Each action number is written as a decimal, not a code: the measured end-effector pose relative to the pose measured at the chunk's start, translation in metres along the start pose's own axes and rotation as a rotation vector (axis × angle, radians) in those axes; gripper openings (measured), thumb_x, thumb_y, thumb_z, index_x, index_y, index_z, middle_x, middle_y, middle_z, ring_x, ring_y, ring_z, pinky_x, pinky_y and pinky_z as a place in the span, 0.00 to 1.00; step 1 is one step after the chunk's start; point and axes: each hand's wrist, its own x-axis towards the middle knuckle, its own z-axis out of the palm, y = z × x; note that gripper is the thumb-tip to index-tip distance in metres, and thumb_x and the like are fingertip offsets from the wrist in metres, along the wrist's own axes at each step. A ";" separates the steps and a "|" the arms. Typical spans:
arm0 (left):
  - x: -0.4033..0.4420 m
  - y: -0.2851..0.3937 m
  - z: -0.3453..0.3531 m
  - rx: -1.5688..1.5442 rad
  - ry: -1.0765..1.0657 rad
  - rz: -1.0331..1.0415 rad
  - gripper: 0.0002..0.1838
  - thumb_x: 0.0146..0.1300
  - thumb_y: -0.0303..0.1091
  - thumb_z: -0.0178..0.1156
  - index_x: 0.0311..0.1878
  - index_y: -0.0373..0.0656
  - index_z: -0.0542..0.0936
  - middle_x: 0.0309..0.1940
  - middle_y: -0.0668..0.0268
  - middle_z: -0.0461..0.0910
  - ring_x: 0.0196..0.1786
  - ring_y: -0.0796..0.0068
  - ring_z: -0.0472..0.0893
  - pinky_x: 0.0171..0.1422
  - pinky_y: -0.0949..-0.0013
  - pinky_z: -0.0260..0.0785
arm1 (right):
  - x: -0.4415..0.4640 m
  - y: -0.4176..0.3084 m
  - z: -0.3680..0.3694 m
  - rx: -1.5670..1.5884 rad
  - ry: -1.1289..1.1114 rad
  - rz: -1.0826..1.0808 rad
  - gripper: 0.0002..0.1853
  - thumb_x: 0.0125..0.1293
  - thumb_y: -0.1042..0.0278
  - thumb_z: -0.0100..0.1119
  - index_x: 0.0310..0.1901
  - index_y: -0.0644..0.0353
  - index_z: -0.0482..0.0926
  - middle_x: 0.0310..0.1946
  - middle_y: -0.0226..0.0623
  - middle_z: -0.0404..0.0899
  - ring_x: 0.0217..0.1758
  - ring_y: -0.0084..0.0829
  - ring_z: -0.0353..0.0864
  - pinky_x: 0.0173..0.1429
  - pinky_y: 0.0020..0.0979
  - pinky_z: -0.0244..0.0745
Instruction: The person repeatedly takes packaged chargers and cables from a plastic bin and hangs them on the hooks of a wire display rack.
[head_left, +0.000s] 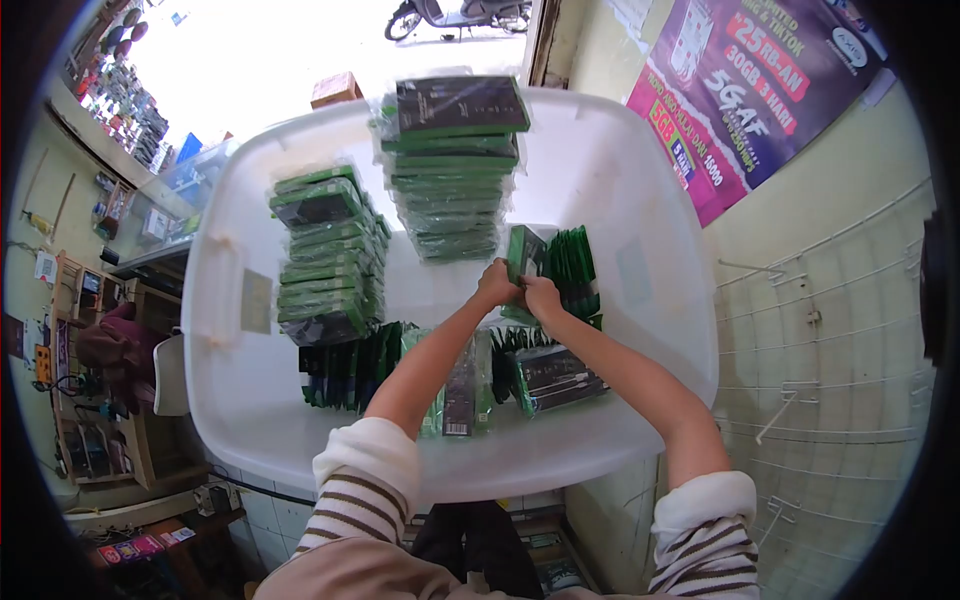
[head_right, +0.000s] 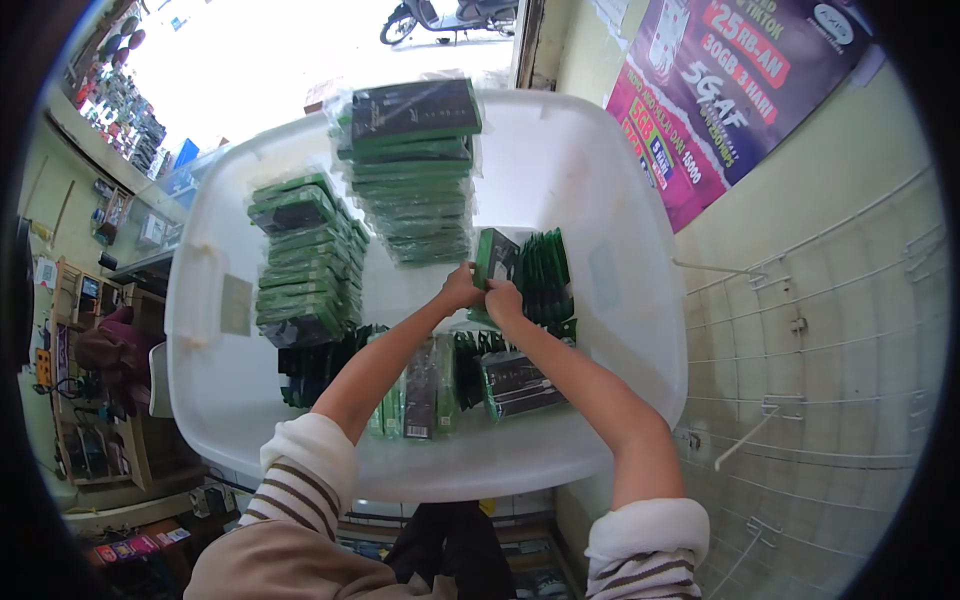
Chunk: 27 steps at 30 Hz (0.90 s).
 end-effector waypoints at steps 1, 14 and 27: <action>-0.004 0.001 -0.005 0.005 0.007 0.010 0.43 0.28 0.42 0.71 0.51 0.35 0.65 0.42 0.50 0.76 0.47 0.53 0.76 0.50 0.61 0.69 | -0.004 0.003 -0.001 0.004 0.007 -0.011 0.14 0.51 0.71 0.48 0.39 0.62 0.78 0.37 0.51 0.76 0.45 0.46 0.75 0.46 0.38 0.68; -0.246 0.139 -0.163 -0.564 -0.072 0.378 0.39 0.46 0.28 0.66 0.62 0.40 0.57 0.51 0.58 0.66 0.38 0.73 0.75 0.39 0.73 0.71 | -0.206 -0.178 -0.120 -0.313 0.558 -0.775 0.28 0.52 0.68 0.58 0.56 0.55 0.62 0.56 0.47 0.54 0.58 0.43 0.54 0.60 0.43 0.51; -0.388 0.177 -0.197 -0.691 -0.160 0.805 0.37 0.50 0.19 0.61 0.62 0.46 0.54 0.50 0.66 0.60 0.50 0.76 0.69 0.53 0.74 0.69 | -0.323 -0.286 -0.188 0.461 0.096 -0.914 0.37 0.50 0.65 0.66 0.60 0.56 0.56 0.56 0.39 0.62 0.56 0.30 0.66 0.57 0.30 0.65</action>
